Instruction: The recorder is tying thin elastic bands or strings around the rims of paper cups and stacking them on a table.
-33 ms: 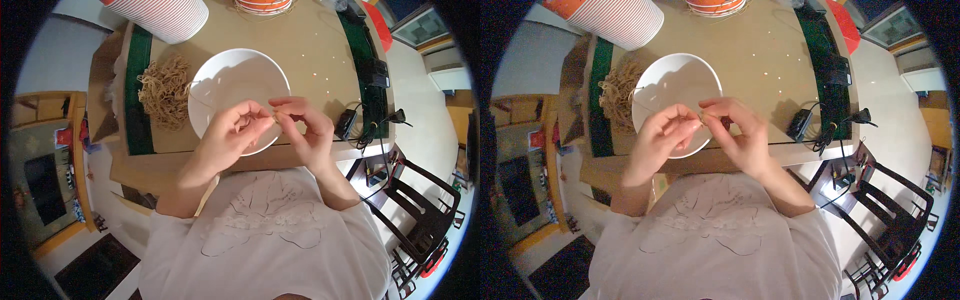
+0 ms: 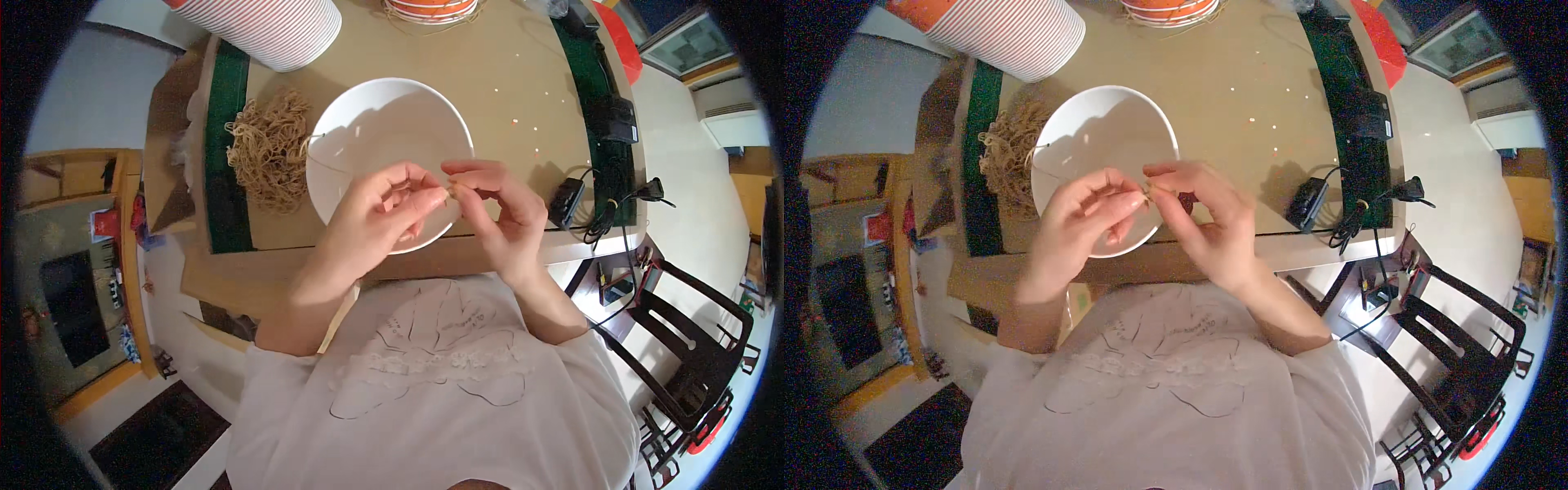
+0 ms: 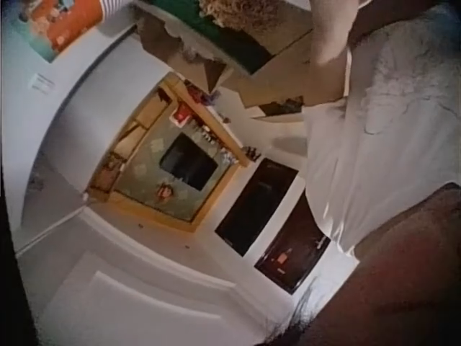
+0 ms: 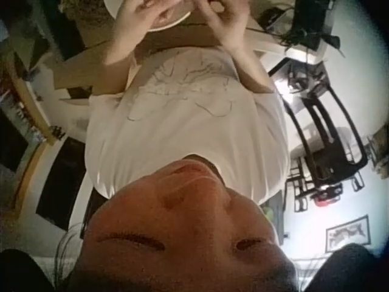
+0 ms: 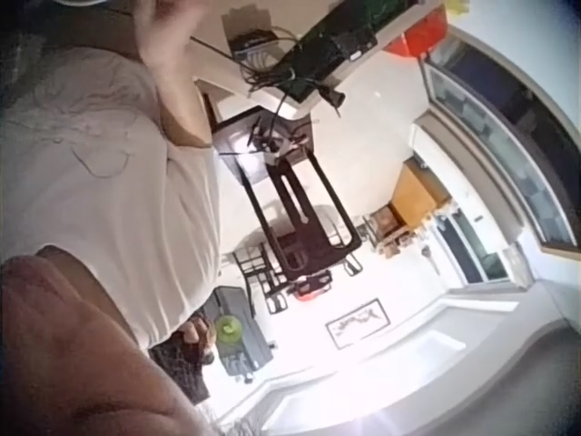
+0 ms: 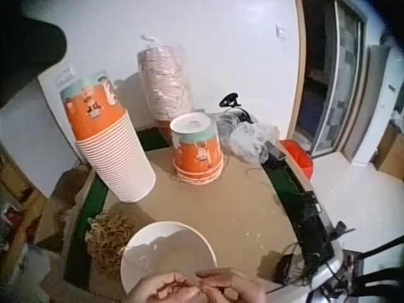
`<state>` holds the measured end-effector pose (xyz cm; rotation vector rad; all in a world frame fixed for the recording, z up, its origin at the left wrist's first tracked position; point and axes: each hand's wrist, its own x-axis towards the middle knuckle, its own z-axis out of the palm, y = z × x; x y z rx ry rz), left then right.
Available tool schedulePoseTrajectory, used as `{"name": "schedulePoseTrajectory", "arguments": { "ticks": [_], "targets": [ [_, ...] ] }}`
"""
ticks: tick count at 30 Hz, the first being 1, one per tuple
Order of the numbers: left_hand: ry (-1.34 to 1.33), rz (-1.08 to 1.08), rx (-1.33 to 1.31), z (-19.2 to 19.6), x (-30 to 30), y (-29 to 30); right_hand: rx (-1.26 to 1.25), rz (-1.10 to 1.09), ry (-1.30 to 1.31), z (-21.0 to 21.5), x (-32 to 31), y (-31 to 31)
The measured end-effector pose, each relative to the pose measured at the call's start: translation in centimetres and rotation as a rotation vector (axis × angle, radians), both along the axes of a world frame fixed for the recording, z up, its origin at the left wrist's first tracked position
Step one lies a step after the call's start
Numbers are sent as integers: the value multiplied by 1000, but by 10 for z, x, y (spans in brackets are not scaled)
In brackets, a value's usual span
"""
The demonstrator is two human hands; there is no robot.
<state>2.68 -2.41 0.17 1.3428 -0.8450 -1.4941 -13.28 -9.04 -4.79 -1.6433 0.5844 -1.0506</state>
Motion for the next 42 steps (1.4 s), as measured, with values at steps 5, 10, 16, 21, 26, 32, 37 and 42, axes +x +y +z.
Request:
{"name": "schedulePoseTrajectory", "arguments": {
  "ticks": [5,10,16,21,26,32,37,42],
  "targets": [
    [269,32,78,-10,4,-7,-200,-157,-34,-2,2,8],
    [323,103,75,-13,5,-9,-324,-188,-1,-7,4,6],
    [125,123,-20,-12,5,-6,-389,-197,58,-6,4,5],
    [-15,128,-69,-6,-2,-5,-16,-121,-32,-2,3,6],
    [-144,155,-156,-3,-7,-3,55,-52,-42,-3,2,2],
    [-228,168,-113,0,-12,0,10,-85,-59,-7,5,0],
    [-508,218,-339,-12,-18,0,-33,-96,-40,-7,6,-1],
    [-541,270,-399,-13,-19,-2,-36,-94,31,-4,5,-1]
  ]
}}
